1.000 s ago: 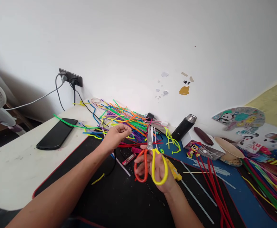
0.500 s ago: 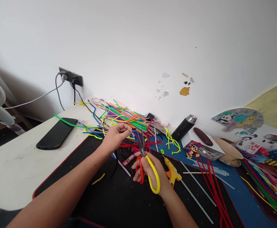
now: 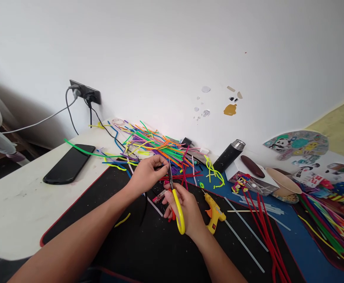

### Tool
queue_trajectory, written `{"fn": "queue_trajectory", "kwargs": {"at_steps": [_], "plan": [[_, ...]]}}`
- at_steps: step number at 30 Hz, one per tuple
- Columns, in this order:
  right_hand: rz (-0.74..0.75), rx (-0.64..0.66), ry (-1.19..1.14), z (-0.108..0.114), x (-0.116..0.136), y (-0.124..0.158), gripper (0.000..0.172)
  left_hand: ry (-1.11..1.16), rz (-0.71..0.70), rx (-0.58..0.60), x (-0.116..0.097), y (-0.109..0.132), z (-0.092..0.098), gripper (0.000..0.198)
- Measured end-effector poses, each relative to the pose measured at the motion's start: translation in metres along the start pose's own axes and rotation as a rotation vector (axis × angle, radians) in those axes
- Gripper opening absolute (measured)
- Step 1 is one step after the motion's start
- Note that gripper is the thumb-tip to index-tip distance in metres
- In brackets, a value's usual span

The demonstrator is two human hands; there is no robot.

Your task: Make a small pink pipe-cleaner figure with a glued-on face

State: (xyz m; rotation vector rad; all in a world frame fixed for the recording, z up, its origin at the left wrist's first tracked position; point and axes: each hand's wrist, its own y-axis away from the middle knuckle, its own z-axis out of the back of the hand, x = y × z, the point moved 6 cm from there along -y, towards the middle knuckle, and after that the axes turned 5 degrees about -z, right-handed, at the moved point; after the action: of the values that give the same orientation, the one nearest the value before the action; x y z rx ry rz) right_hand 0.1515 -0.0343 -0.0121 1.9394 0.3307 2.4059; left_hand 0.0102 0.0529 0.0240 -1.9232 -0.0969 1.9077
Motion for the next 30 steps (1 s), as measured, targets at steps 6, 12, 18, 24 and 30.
{"fn": "queue_trajectory", "kwargs": {"at_steps": [6,12,18,24,30], "plan": [[0.003,0.001,-0.003,0.002,-0.001,0.000,0.049,-0.301,-0.084,-0.024,-0.007,0.004,0.002,0.009],[0.005,0.010,-0.018,0.000,-0.001,0.000,0.051,-0.468,-0.143,-0.071,-0.007,0.006,0.003,0.011],[0.015,-0.019,0.009,0.003,0.000,0.001,0.051,-0.642,-0.236,-0.121,-0.013,0.010,0.004,0.013],[0.017,-0.006,0.026,0.003,0.000,0.002,0.049,-0.692,-0.241,-0.086,-0.012,0.009,0.001,0.011],[-0.008,-0.004,-0.003,0.004,-0.004,0.001,0.047,-0.749,-0.265,-0.073,-0.012,0.009,0.001,0.013]]}}
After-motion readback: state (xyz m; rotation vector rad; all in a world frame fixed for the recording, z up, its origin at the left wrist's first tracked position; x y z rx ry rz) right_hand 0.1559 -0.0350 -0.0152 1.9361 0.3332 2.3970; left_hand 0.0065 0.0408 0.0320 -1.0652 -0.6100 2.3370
